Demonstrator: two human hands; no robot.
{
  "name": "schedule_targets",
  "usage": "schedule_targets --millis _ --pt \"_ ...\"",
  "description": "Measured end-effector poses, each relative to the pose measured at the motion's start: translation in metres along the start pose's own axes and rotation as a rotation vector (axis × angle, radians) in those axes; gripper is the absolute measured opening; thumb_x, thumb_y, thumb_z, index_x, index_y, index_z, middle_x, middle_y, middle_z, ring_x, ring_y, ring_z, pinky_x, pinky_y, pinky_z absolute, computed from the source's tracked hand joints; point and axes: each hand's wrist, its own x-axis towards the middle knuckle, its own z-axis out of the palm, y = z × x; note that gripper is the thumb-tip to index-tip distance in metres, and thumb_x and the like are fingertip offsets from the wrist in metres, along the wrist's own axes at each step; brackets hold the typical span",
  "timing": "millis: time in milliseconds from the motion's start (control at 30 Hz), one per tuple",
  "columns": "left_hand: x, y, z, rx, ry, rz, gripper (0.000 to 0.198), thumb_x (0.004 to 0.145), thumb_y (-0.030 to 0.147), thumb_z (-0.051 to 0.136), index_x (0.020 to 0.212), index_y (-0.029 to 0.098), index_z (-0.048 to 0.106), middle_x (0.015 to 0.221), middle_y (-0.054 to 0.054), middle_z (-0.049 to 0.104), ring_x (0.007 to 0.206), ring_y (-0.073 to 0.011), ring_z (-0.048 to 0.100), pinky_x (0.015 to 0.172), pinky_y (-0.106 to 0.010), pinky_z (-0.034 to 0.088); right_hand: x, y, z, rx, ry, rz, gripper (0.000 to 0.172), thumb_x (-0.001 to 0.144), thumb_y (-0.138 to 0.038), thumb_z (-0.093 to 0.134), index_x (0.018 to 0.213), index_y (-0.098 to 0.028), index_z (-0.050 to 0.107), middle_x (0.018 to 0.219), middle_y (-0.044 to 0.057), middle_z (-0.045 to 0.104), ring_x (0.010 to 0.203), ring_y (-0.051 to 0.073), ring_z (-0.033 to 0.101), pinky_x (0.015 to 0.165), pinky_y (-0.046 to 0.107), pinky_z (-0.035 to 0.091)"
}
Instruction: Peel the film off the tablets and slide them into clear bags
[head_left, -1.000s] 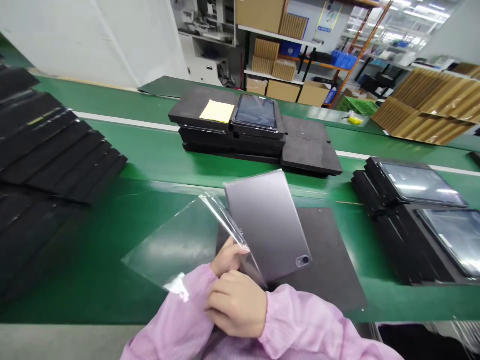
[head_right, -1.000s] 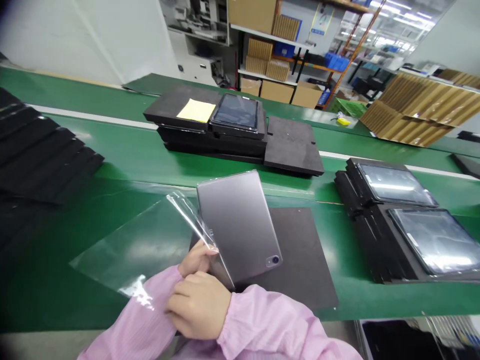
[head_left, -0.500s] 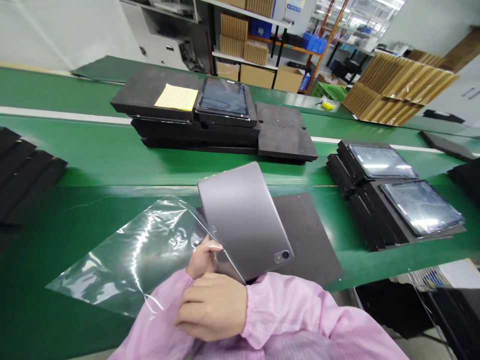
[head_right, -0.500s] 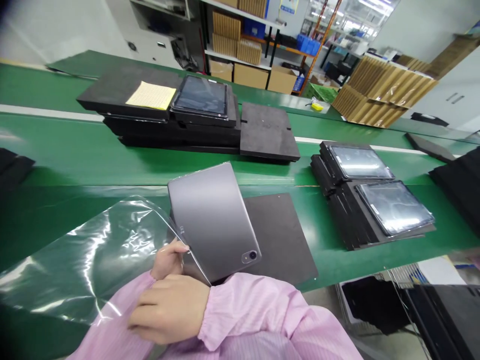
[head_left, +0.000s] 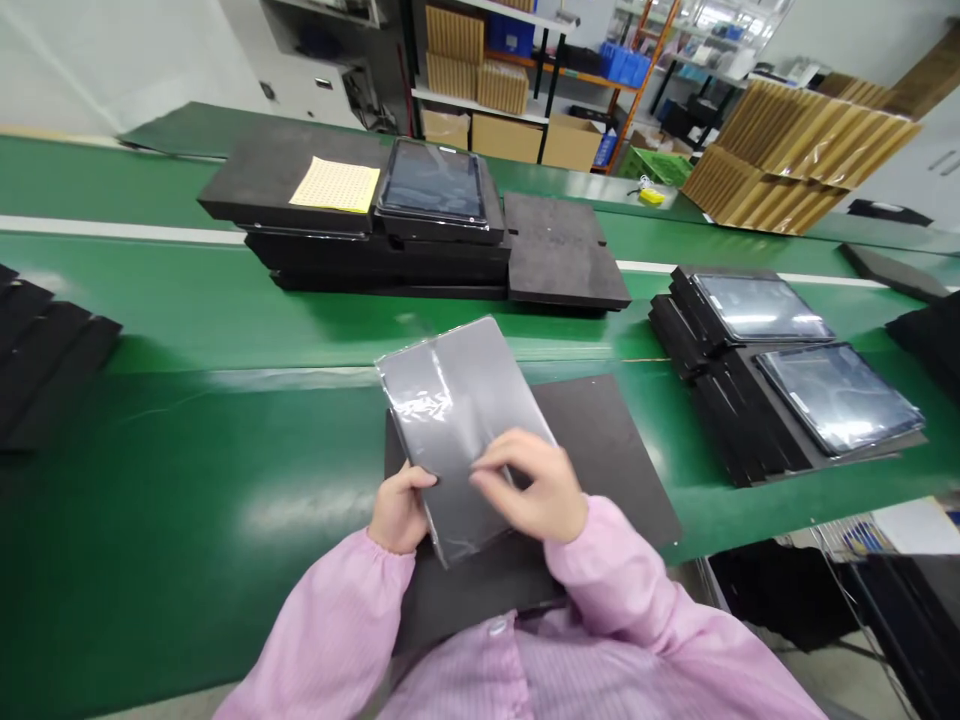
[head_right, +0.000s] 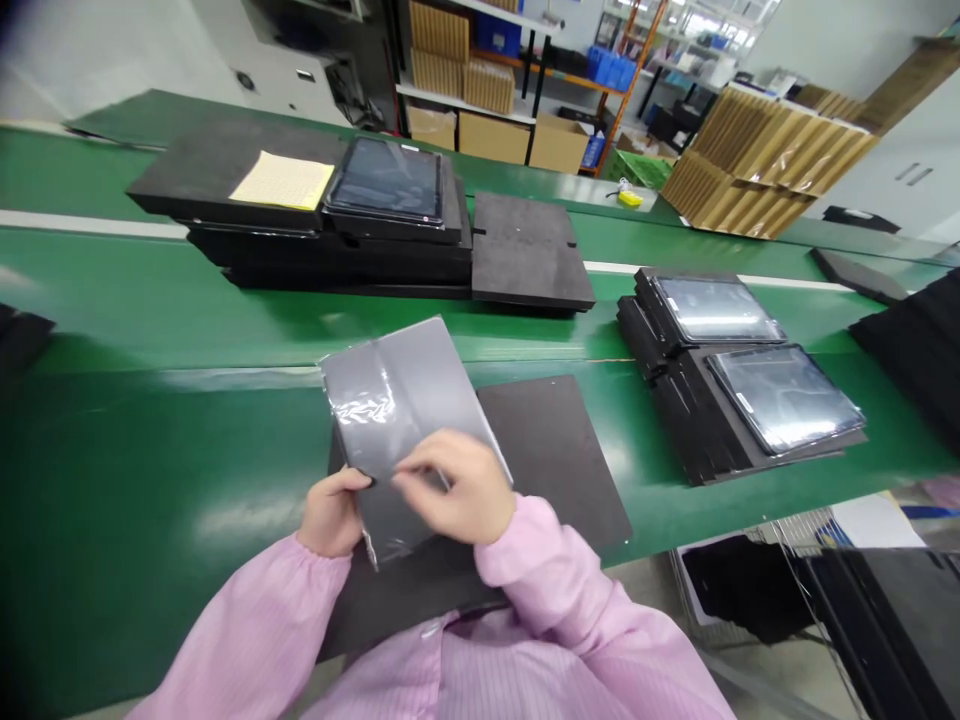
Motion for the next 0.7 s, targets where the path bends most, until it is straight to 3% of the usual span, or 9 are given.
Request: schedule_targets --millis 33,67,200,300,433,567,700 --pt "-0.001 0.0 0.003 -0.013 -0.008 -0.011 0.033 0.044 0.004 0.059 0.074 0.018 0.064 0.063 0.001 0.069 0.068 -0.0246 0.07 0.062 -0.035 0.059 0.002 0.004 -0.017 0.002 0.132 0.185 0.008 0.078 -0.028 0.071 0.072 -0.023 0.069 0.072 0.001 0.071 0.068 0.017 0.066 0.068 0.028 0.055" --pt "-0.002 0.001 0.005 -0.022 -0.013 -0.02 0.039 0.044 0.003 0.058 0.079 0.018 0.065 0.063 0.001 0.069 0.065 -0.0236 0.07 0.059 -0.034 0.059 0.003 0.01 -0.033 -0.003 0.194 0.277 0.007 0.078 -0.028 0.071 0.075 -0.023 0.069 0.073 0.002 0.071 0.069 0.018 0.066 0.069 0.03 0.055" --pt "-0.006 0.002 0.012 -0.029 -0.032 -0.029 0.049 0.046 0.002 0.058 0.092 0.018 0.066 0.064 0.002 0.07 0.055 -0.019 0.067 0.051 -0.028 0.055 -0.01 0.036 -0.067 0.039 0.273 0.483 0.022 0.08 -0.04 0.068 0.09 -0.021 0.071 0.079 0.005 0.073 0.068 0.018 0.066 0.068 0.033 0.056" --pt "-0.012 0.003 0.017 -0.002 -0.007 -0.041 0.045 0.047 0.004 0.064 0.09 0.017 0.065 0.067 0.0 0.071 0.056 -0.0186 0.067 0.051 -0.028 0.055 -0.029 0.042 -0.064 0.129 0.197 0.609 0.034 0.078 -0.049 0.068 0.093 -0.019 0.073 0.08 0.006 0.076 0.066 0.019 0.069 0.064 0.033 0.057" --pt "-0.017 0.001 0.02 0.073 0.001 -0.042 0.043 0.044 0.013 0.08 0.084 0.017 0.063 0.064 -0.001 0.069 0.054 -0.0172 0.065 0.047 -0.025 0.052 -0.048 0.036 -0.049 0.232 0.129 0.732 0.04 0.064 -0.048 0.081 0.089 -0.018 0.074 0.085 0.008 0.079 0.076 0.024 0.074 0.067 0.033 0.059" --pt "-0.015 -0.003 0.016 0.134 -0.012 -0.005 0.049 0.04 0.021 0.088 0.081 0.018 0.061 0.06 0.002 0.066 0.048 -0.0143 0.06 0.045 -0.023 0.049 -0.056 0.031 -0.048 0.298 0.168 0.802 0.046 0.059 -0.056 0.083 0.083 -0.017 0.074 0.082 0.009 0.079 0.073 0.025 0.074 0.068 0.036 0.06" --pt "-0.019 0.001 0.019 0.131 0.029 -0.024 0.039 0.05 0.022 0.083 0.083 0.018 0.063 0.063 0.0 0.069 0.051 -0.0175 0.064 0.048 -0.027 0.051 -0.061 0.026 -0.068 0.323 0.308 0.825 0.052 0.059 -0.06 0.083 0.085 -0.016 0.075 0.076 0.01 0.077 0.068 0.026 0.074 0.062 0.036 0.06"
